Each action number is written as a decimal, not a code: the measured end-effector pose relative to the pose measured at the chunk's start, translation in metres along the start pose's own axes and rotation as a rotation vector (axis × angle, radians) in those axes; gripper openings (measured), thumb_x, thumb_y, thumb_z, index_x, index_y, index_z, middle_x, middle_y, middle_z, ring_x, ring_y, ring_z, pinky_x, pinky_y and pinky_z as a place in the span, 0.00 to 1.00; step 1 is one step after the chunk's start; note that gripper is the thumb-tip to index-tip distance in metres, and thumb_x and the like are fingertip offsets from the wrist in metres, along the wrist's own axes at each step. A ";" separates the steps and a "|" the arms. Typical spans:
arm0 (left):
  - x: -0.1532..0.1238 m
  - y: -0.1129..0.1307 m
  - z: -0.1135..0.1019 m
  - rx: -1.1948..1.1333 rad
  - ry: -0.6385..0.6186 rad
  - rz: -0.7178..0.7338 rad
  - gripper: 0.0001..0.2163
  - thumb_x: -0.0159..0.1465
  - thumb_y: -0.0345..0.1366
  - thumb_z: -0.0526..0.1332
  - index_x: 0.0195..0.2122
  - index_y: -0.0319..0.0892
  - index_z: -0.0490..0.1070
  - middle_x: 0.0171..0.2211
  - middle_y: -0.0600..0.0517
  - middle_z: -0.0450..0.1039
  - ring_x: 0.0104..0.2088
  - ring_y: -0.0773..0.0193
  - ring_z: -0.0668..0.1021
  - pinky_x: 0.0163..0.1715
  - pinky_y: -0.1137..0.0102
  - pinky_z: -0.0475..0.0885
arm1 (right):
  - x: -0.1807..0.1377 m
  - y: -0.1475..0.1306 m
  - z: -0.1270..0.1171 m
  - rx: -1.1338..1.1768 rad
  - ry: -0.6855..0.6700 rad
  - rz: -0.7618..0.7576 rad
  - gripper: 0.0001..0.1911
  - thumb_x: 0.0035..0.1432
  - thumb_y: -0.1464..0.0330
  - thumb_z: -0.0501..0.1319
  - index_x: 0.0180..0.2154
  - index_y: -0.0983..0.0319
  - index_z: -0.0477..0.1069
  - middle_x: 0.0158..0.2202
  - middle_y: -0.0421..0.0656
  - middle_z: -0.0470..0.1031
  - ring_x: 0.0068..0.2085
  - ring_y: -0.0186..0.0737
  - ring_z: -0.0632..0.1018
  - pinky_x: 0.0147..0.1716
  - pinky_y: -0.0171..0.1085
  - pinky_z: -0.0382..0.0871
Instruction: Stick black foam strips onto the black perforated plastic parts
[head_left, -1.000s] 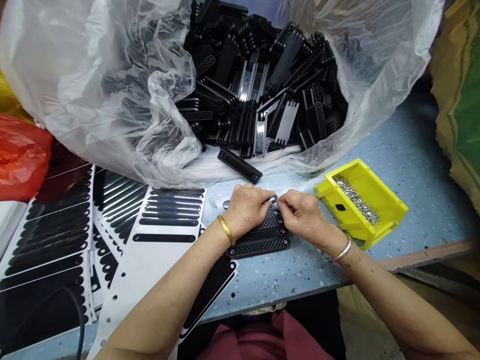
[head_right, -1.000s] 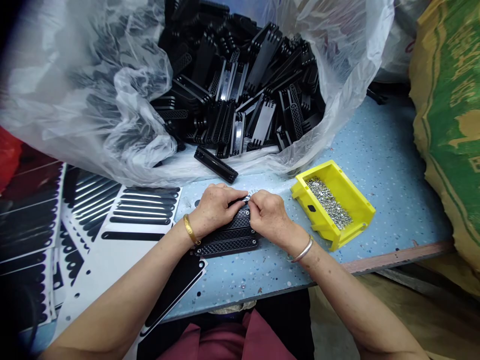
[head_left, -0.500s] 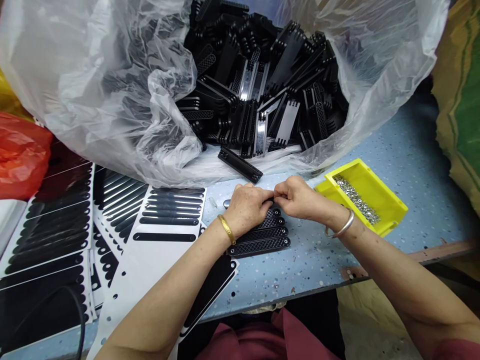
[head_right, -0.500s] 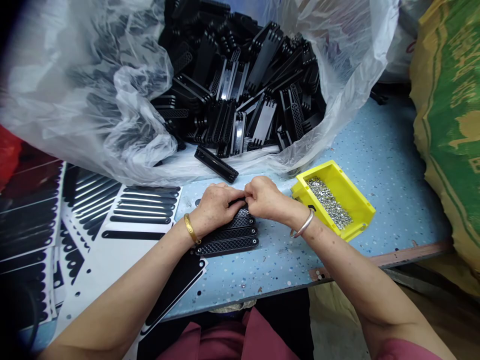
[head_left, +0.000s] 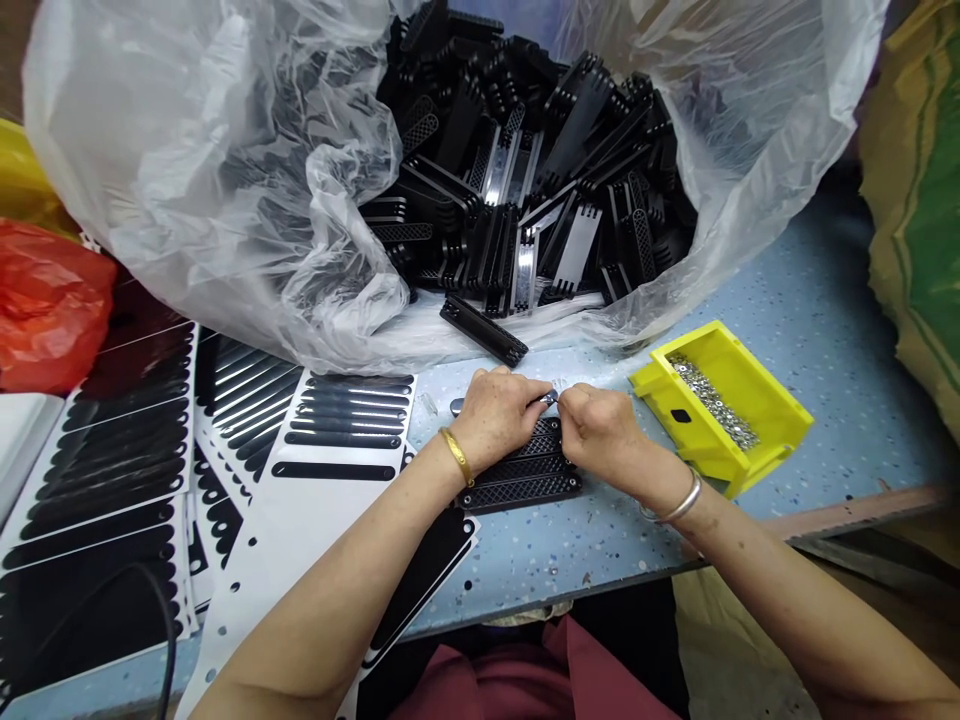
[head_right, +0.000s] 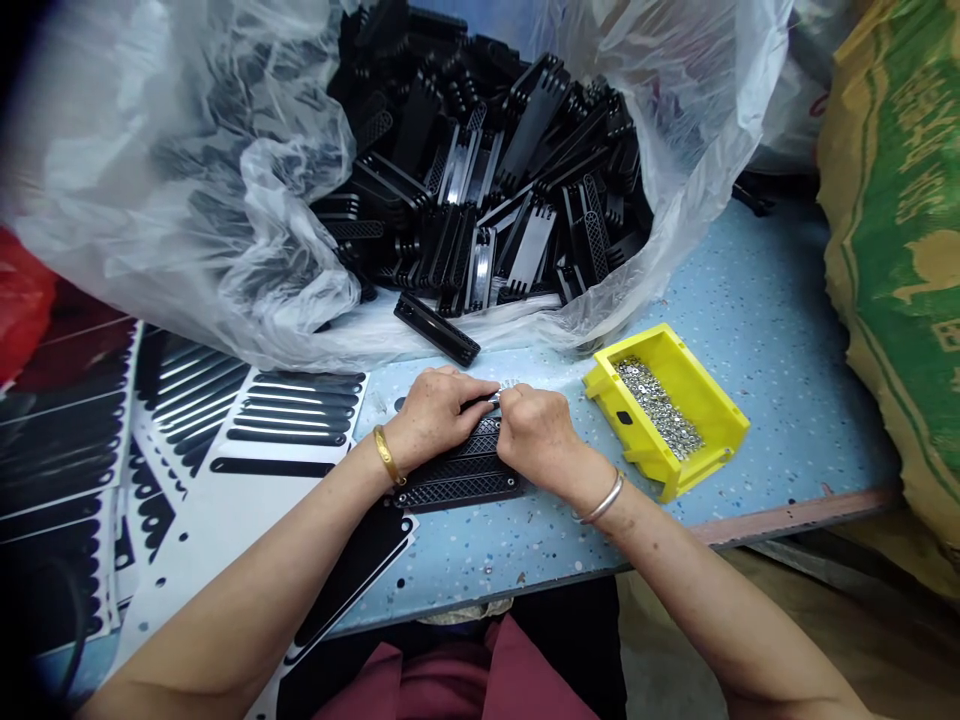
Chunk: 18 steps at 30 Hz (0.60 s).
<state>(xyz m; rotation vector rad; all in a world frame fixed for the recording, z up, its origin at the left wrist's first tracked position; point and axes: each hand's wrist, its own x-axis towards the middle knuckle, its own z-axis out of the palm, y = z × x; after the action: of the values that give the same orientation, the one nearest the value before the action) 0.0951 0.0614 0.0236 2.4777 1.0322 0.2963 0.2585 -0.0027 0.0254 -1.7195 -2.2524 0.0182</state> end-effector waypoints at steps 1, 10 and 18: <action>0.000 0.000 0.000 -0.001 0.002 -0.001 0.10 0.65 0.36 0.60 0.44 0.49 0.80 0.34 0.50 0.82 0.37 0.56 0.77 0.41 0.61 0.68 | 0.000 0.002 -0.002 0.027 0.005 0.011 0.11 0.54 0.78 0.53 0.25 0.64 0.70 0.21 0.44 0.70 0.23 0.37 0.67 0.25 0.37 0.54; 0.000 0.000 0.001 0.002 0.009 -0.001 0.10 0.65 0.36 0.60 0.44 0.49 0.80 0.34 0.50 0.82 0.37 0.57 0.77 0.41 0.62 0.68 | -0.004 0.012 -0.004 0.210 0.039 0.085 0.11 0.55 0.75 0.55 0.22 0.62 0.70 0.21 0.43 0.73 0.24 0.35 0.70 0.26 0.34 0.58; 0.000 0.000 0.001 0.005 0.003 -0.002 0.10 0.65 0.37 0.60 0.45 0.49 0.80 0.35 0.51 0.82 0.37 0.56 0.77 0.41 0.62 0.68 | -0.002 0.011 -0.002 0.206 0.026 0.107 0.11 0.55 0.74 0.55 0.22 0.63 0.70 0.20 0.42 0.72 0.23 0.34 0.68 0.25 0.34 0.57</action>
<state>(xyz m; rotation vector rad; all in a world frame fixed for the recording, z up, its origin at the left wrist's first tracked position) 0.0957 0.0610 0.0224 2.4811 1.0375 0.2969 0.2699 -0.0014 0.0252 -1.7164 -2.0581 0.2409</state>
